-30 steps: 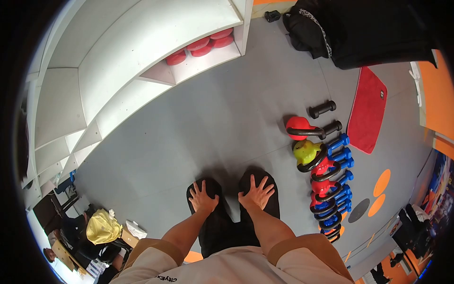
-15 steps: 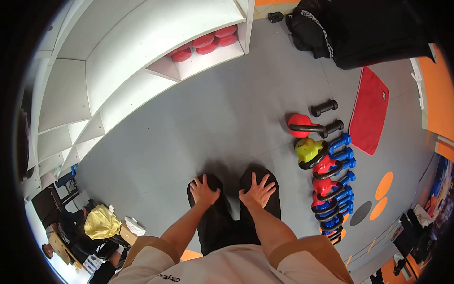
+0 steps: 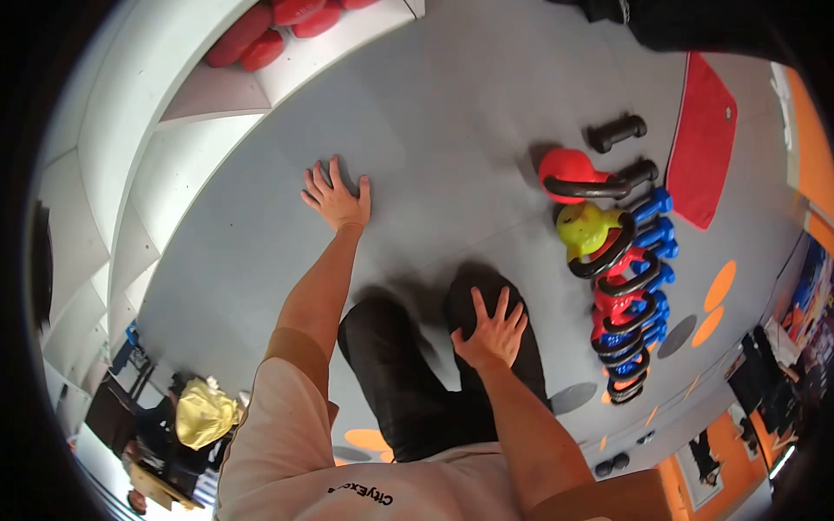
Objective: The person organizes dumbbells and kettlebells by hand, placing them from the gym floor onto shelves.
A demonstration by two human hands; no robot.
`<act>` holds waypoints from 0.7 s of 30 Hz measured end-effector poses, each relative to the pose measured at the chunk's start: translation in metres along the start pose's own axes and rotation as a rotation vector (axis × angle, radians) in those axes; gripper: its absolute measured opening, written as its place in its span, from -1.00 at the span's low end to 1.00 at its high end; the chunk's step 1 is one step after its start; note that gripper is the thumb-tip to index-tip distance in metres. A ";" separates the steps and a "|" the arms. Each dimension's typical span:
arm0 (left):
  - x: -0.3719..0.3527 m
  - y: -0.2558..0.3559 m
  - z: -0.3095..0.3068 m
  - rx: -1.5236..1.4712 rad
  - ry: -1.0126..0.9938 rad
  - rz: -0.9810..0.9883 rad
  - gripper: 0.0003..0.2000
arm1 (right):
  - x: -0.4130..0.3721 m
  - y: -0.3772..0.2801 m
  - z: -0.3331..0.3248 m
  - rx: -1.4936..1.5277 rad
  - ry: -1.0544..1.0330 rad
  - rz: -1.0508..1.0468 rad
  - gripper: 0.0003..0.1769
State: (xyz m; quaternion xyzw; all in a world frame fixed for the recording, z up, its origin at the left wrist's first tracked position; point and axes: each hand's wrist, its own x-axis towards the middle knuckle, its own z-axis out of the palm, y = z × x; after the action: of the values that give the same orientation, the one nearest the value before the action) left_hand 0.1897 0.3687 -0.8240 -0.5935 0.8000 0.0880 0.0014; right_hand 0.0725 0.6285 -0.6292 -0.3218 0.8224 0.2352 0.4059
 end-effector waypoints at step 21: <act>0.003 -0.009 0.027 0.005 0.036 0.109 -0.26 | 0.235 -0.043 -0.075 0.285 0.519 -0.480 -0.17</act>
State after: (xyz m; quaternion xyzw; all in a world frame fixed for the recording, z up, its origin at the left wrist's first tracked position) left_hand 0.1941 0.3670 -0.8526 -0.5506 0.8312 0.0752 -0.0162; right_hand -0.0436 0.4710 -0.7849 -0.4943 0.8236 -0.0727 0.2683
